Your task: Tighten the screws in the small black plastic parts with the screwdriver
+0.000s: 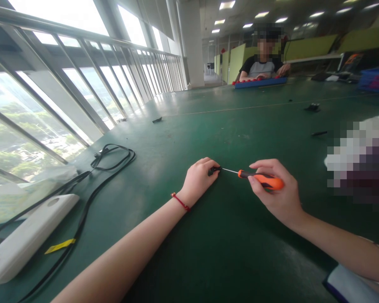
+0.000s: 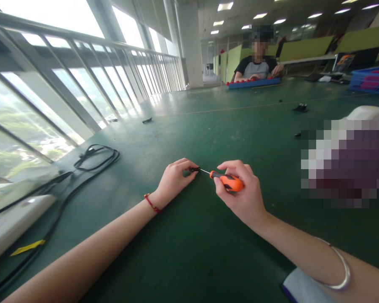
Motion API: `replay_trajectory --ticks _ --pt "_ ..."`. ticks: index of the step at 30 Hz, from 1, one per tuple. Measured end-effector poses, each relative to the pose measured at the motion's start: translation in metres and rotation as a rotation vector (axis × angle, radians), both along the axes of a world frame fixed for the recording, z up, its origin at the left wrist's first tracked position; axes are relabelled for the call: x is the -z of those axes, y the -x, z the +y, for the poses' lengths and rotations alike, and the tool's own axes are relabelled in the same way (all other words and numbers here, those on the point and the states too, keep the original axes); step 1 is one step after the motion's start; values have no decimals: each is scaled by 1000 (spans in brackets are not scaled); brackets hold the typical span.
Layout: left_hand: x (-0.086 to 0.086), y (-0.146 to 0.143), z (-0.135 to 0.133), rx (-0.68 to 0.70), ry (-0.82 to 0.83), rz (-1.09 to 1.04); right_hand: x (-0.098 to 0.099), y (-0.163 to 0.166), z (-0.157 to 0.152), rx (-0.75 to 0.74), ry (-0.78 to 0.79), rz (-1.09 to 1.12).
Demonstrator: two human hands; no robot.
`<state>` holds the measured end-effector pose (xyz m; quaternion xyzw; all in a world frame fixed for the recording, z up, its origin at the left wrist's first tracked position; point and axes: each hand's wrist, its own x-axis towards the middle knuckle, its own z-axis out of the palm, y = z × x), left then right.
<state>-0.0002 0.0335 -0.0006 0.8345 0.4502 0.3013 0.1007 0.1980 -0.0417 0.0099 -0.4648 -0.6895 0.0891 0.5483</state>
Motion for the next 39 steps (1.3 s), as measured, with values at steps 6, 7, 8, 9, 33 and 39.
replay_trajectory --ticks 6,7,8,9,33,39 --pt "-1 0 0 -5 -3 -14 1 0 1 -56 69 20" --pt "-1 0 0 -5 -5 -14 0 0 0 -47 90 1" --pt "-1 0 0 -8 -6 -13 0 0 0 -30 89 -9" --pt "-1 0 0 -11 -5 -13 0 0 0 -14 66 -4" --pt "0 0 -1 14 33 -51 0 2 -2 -67 59 -84" --pt "-1 0 -1 4 34 -43 0 2 -2 -32 11 -46"
